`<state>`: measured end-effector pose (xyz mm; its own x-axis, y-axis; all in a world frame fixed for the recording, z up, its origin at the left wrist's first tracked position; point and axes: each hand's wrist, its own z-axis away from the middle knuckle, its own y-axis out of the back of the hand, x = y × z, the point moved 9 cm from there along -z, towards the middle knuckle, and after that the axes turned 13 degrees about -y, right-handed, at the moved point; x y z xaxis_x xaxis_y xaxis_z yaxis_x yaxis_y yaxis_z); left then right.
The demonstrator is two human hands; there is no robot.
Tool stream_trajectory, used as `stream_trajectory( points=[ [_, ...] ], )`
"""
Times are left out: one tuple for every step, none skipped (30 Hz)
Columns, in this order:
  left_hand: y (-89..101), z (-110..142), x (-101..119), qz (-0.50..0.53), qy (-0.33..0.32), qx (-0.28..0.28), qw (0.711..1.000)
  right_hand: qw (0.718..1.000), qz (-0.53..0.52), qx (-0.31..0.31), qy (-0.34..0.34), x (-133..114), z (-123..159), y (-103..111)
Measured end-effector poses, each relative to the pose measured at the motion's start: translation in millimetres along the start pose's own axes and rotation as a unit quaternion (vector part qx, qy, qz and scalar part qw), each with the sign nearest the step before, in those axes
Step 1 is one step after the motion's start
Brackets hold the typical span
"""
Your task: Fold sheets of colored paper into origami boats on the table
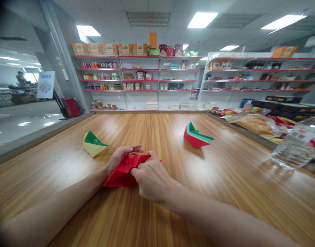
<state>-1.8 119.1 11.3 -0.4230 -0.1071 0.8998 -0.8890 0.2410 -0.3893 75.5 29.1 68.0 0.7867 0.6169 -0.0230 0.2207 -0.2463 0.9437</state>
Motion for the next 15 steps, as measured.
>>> stream_trajectory(
  points=[
    [-2.0,1.6,-1.5,0.017,0.012,-0.001,1.0,1.0,-0.01,0.001,-0.012,-0.7,0.6,0.2],
    [-4.1,3.4,-2.8,0.032,0.023,0.001,0.999,0.999,-0.018,0.002,-0.029,-0.3,1.1,0.4],
    [-6.0,5.0,-3.8,0.044,0.031,0.004,0.999,0.999,-0.025,0.004,-0.048,0.8,1.7,0.3],
    [-8.1,6.5,-4.5,0.053,0.037,0.006,0.998,0.997,-0.029,0.008,-0.065,2.1,2.3,0.2],
    [-9.8,7.7,-4.8,0.059,0.039,0.01,0.997,0.996,-0.033,0.014,-0.076,3.5,2.8,0.0],
    [-11.3,8.5,-4.9,0.064,0.037,0.015,0.997,0.995,-0.036,0.024,-0.085,5.3,3.0,0.1],
    [-13.0,9.3,-5.3,0.07,0.036,0.018,0.997,0.994,-0.037,0.037,-0.092,7.6,2.8,0.5],
    [-15.8,10.0,-5.7,0.08,0.036,0.014,0.996,0.993,-0.038,0.054,-0.097,10.5,2.3,1.4],
    [-19.8,10.7,-5.9,0.093,0.035,0.004,0.995,0.991,-0.039,0.074,-0.101,13.8,1.7,3.0],
    [-24.3,11.5,-5.7,0.111,0.035,-0.011,0.993,0.989,-0.04,0.096,-0.103,17.0,1.0,5.2],
    [-29.0,12.4,-5.2,0.132,0.036,-0.027,0.99,0.987,-0.04,0.115,-0.102,19.4,0.4,7.3],
    [-33.6,13.8,-4.8,0.153,0.041,-0.046,0.986,0.986,-0.039,0.131,-0.098,21.2,-0.2,9.4],
    [-37.6,15.5,-4.5,0.172,0.049,-0.062,0.982,0.985,-0.035,0.143,-0.093,22.1,-0.7,11.2],
    [-40.5,17.5,-4.8,0.188,0.061,-0.075,0.977,0.984,-0.03,0.152,-0.09,22.6,-1.0,12.9],
    [-42.5,19.6,-5.5,0.199,0.075,-0.086,0.973,0.983,-0.025,0.161,-0.087,22.6,-0.9,14.8]
  ],
)
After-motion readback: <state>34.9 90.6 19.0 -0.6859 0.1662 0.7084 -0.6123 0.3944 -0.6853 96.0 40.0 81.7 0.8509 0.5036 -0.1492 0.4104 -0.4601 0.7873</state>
